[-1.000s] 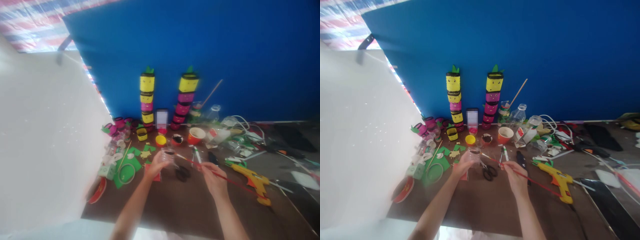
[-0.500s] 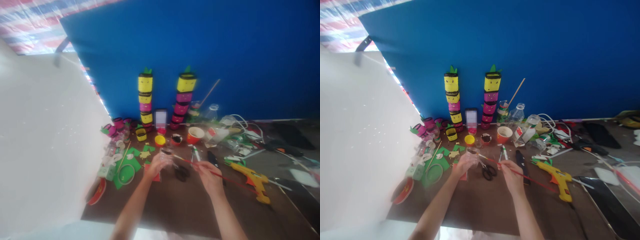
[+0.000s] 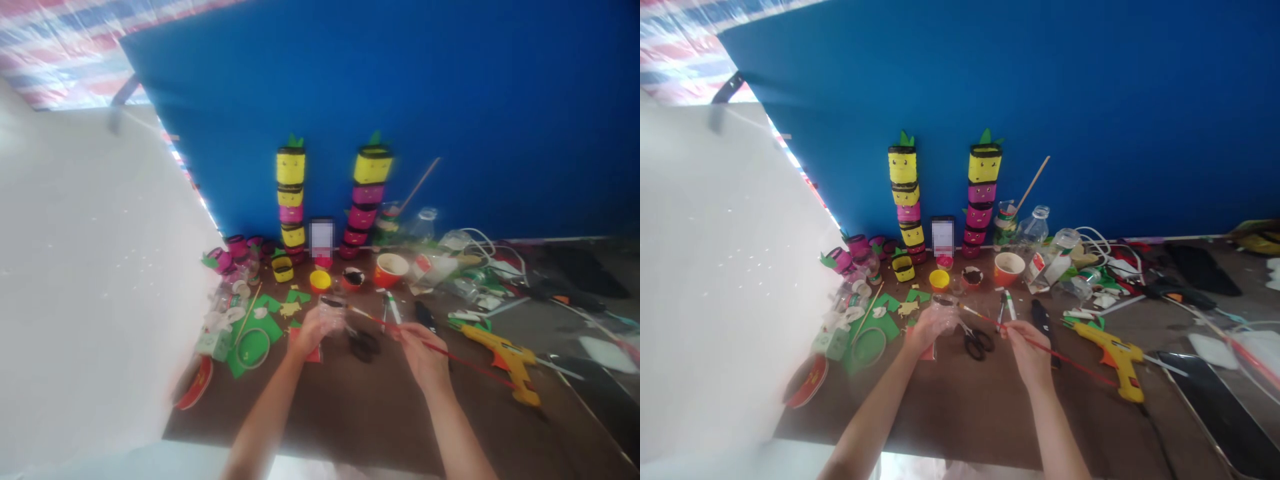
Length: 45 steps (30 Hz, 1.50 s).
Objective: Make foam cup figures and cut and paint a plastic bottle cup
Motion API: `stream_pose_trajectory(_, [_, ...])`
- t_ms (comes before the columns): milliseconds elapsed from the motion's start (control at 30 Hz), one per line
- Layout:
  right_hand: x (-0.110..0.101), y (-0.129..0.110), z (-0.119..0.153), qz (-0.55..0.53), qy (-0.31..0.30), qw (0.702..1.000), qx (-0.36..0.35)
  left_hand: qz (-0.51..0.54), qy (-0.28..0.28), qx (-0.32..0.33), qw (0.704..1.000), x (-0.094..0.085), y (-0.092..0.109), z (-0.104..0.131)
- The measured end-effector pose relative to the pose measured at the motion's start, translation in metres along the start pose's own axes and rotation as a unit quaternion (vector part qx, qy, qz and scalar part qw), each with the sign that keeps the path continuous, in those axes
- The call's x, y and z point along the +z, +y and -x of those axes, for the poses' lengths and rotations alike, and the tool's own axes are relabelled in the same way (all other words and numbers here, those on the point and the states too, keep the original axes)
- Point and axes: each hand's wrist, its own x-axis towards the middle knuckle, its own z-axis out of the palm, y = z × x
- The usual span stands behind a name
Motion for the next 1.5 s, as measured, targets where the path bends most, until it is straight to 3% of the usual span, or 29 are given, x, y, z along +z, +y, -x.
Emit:
stream_pose_trajectory(200, [-0.002, -0.007, 0.0, -0.038, 0.022, 0.999, -0.001, 0.011, 0.005, 0.016, 1.0, 0.004, 0.002, 0.001])
stream_pose_trajectory(633, [0.023, -0.004, 0.004, -0.065, 0.013, 0.997, 0.039, 0.015, 0.003, 0.017, 1.0, 0.004, 0.003, 0.004])
stream_pose_trajectory(1200, [0.007, 0.006, -0.003, -0.074, 0.022, 0.996, 0.036, 0.026, -0.015, 0.005, 1.0, -0.003, 0.0, 0.001])
stream_pose_trajectory(1500, [0.01, -0.001, 0.004, -0.039, -0.034, 0.998, 0.031, 0.03, -0.016, 0.004, 0.999, -0.002, -0.001, 0.001])
